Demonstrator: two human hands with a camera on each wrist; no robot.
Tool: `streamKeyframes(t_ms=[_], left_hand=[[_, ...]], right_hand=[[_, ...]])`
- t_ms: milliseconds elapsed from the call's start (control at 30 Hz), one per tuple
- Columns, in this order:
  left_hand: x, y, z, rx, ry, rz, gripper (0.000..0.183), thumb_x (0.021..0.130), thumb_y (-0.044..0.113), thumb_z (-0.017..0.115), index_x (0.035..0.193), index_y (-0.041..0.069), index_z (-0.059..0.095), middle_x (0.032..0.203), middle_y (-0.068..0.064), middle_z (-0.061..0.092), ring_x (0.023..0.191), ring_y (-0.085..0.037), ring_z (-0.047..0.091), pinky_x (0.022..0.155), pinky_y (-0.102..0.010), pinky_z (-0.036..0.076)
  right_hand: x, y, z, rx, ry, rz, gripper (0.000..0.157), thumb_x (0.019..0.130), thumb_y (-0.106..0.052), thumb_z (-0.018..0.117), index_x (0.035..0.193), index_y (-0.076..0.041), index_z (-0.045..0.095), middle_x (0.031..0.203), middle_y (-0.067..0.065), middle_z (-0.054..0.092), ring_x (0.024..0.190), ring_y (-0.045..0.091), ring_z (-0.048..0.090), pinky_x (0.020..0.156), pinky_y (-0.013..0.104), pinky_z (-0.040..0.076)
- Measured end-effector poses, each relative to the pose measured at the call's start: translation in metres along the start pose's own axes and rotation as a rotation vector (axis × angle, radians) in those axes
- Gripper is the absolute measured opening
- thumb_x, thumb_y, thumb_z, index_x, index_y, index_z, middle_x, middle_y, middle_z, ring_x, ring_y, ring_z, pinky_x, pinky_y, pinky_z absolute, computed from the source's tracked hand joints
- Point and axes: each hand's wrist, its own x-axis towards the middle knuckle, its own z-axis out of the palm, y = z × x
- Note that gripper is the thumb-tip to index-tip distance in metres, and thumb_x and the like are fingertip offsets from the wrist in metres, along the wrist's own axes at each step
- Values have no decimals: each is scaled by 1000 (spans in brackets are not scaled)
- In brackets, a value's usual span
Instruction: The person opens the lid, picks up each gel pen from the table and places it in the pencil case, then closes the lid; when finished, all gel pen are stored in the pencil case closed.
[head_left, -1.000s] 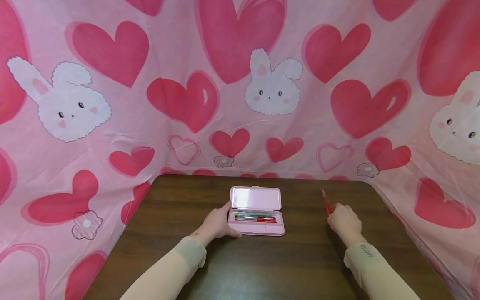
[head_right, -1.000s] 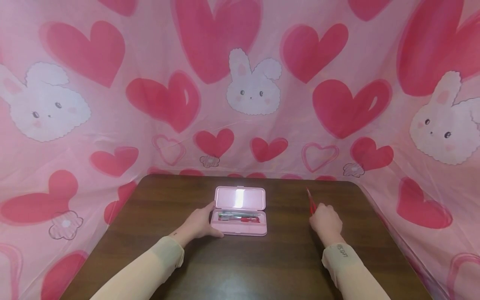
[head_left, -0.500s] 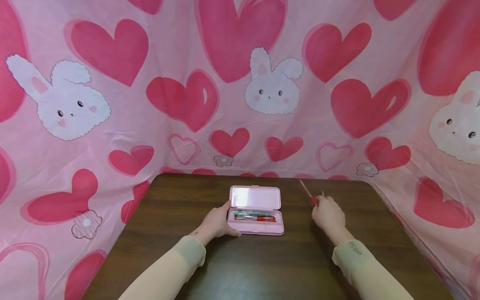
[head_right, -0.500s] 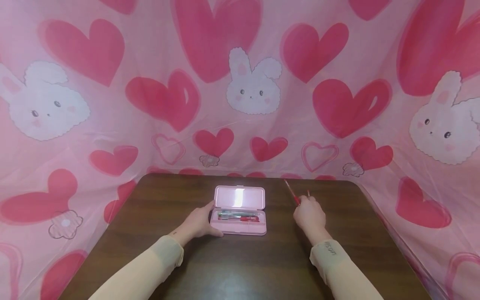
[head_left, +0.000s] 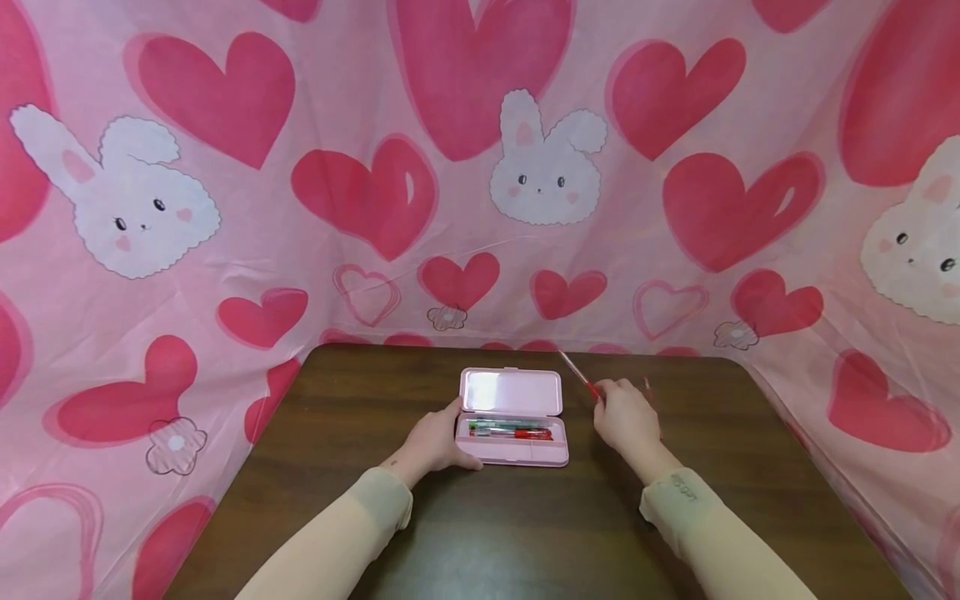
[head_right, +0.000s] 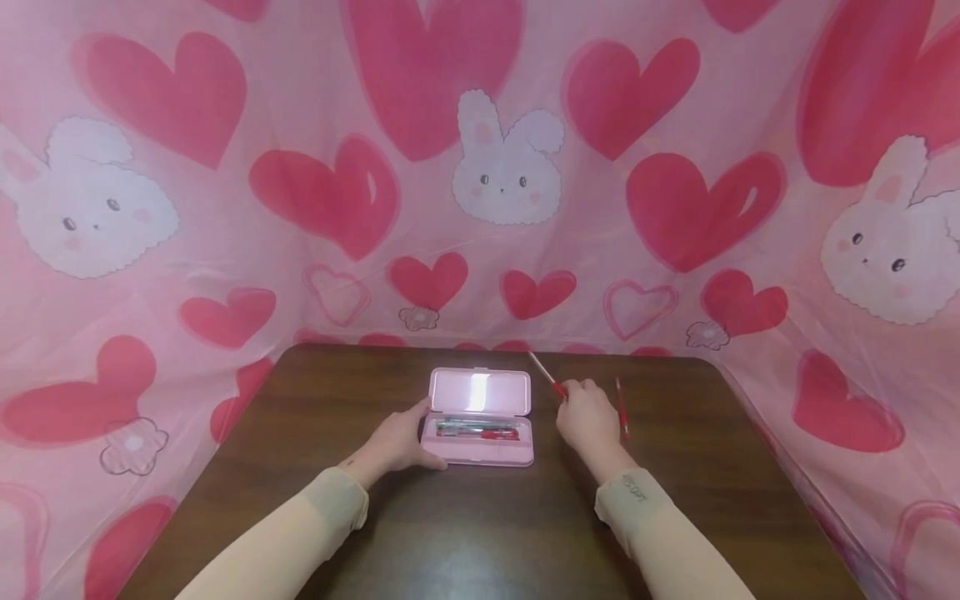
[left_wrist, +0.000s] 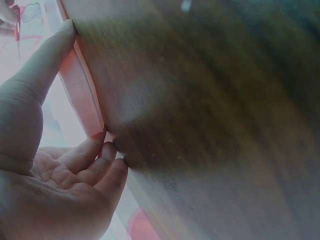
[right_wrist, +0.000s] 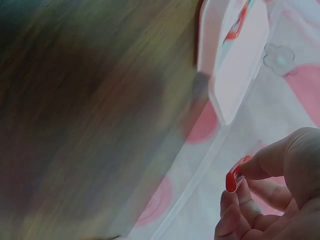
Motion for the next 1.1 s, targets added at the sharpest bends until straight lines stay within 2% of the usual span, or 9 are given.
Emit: streamKeyframes(t_ms=[300,600,867,1100], left_hand=[[-2,3,-2,-5,2,-10,127,70,45,105,171,15,35,155,-16,64,131,-35,65,119,-63,52],[0,3,-1,13,7,-17,130,68,48,105,172,13,34,157,-17,63,134,-36,64,120,-62,51],[2,1,-1,-7,-4,-19,128,71,48,104,173,17,33,157,-14,62,134,-34,64,119,-62,52],[-1,2,-2,-12,-4,-14,126,70,46,104,172,17,35,154,-14,64,131,-34,65,117,-62,54]], right_hand=[[2,-28,10,-4,-12,-87,31,97,-13,74,126,-8,77,117,19,74,106,41,72,87,64,64],[3,-51,23,-12,-112,-147,29,98,-17,78,127,-12,78,122,17,74,111,37,69,99,60,63],[-1,-62,35,-36,-126,-249,23,95,-14,80,118,-17,82,111,10,75,104,32,68,94,53,65],[-6,-66,43,-32,-198,-265,26,93,-16,84,119,-19,82,107,6,73,102,27,65,98,49,64]])
